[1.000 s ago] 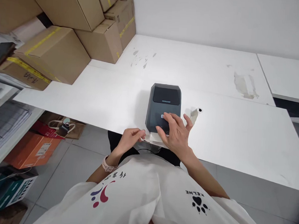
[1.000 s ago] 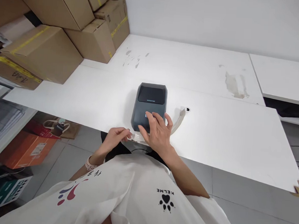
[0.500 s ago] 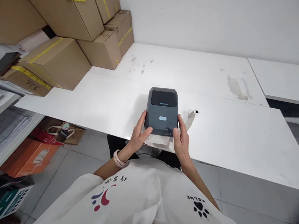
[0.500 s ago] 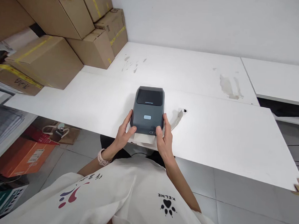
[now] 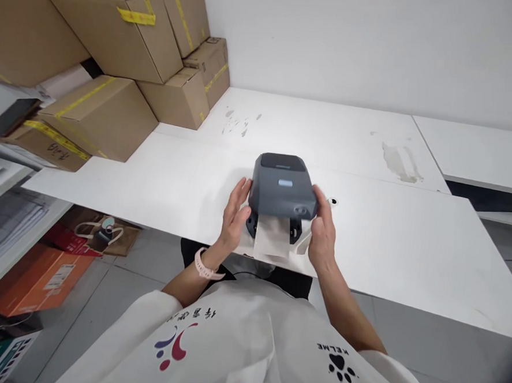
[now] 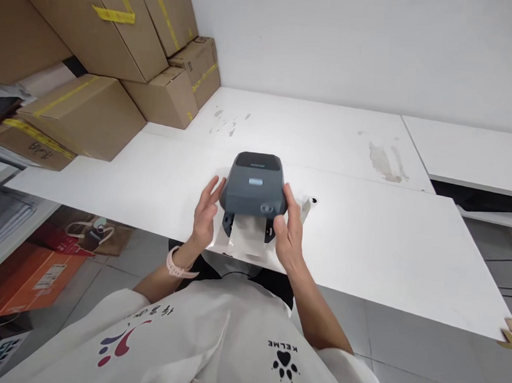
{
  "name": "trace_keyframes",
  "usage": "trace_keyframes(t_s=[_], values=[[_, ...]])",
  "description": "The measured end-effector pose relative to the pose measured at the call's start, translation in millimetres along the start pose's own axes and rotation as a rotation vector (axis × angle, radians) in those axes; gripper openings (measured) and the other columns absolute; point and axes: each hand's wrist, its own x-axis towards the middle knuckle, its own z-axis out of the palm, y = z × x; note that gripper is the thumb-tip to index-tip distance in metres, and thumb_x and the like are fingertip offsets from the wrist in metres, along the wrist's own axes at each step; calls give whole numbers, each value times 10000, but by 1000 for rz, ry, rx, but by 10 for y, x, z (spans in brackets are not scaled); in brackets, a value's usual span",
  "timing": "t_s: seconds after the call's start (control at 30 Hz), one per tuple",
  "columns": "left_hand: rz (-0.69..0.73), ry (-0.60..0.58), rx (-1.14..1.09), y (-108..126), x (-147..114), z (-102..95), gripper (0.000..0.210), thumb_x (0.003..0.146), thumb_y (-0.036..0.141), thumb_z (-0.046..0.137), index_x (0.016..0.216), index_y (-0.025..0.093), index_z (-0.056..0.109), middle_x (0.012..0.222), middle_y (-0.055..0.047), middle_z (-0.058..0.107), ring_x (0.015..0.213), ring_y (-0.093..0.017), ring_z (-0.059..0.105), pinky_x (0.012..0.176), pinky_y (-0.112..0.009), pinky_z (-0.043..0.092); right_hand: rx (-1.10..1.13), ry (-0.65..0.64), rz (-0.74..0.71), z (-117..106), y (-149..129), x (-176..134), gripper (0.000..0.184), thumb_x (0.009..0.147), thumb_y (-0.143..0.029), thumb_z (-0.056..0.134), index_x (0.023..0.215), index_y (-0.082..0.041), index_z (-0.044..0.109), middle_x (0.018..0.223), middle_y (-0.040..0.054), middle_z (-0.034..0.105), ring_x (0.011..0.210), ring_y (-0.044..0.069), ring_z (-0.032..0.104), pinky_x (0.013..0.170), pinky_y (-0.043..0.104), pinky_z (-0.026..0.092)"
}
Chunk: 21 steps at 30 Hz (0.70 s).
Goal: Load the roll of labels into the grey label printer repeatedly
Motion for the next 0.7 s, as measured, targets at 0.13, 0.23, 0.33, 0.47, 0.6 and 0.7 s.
trace_keyframes(t_s=[0.13, 0.23, 0.33, 0.47, 0.6, 0.7], values=[[12, 4, 139, 21, 588, -70, 632, 968, 570, 590, 1543, 340, 463, 1639, -63, 505, 1565, -307, 415, 1262, -474, 387, -63, 67, -208, 94, 26, 767, 729, 1031, -697, 389, 1673, -406, 200, 1736, 58, 295, 1618, 332, 271, 1279, 618, 302], [-166, -26, 339, -105, 743, -100, 676, 926, 472, 642, 1548, 275, 465, 1661, -111, 469, 1553, -356, 419, 1239, -536, 390, -148, 97, -278, 175, 91, 1397, 770, 1028, -735, 313, 1685, -399, 94, 1725, 81, 285, 1613, 330, 283, 1251, 605, 339], [-420, -170, 519, -227, 661, -82, 836, 875, 384, 658, 1633, 234, 338, 1696, -152, 401, 1554, -409, 395, 1193, -556, 427, -271, 82, -282, 186, 86, 1827, 786, 1033, -724, 280, 1692, -368, 43, 1716, 101, 292, 1603, 351, 292, 1236, 626, 339], [-512, -183, 592, -267, 578, -17, 870, 869, 274, 588, 1666, 169, 255, 1650, -176, 469, 1505, -369, 483, 1156, -478, 471, -473, 96, -381, 167, -78, 1848, 722, 1026, -606, 437, 1652, -292, 261, 1669, 145, 372, 1591, 402, 271, 1236, 675, 293], [-470, -151, 721, -252, 644, 39, 777, 808, 169, 570, 1576, 161, 450, 1444, -143, 683, 1339, -362, 639, 1097, -464, 510, -641, -418, -378, 239, -176, 1498, 488, 978, -371, 582, 1447, -243, 539, 1362, 148, 676, 1318, 388, 597, 1052, 585, 509], [-457, -160, 800, -262, 670, 73, 780, 798, 143, 549, 1573, 174, 462, 1345, -120, 740, 1243, -362, 689, 1042, -459, 537, -821, -880, -172, 362, -91, 1370, 719, 872, -322, 709, 1531, -202, 446, 1406, 181, 666, 1262, 409, 643, 977, 535, 546]])
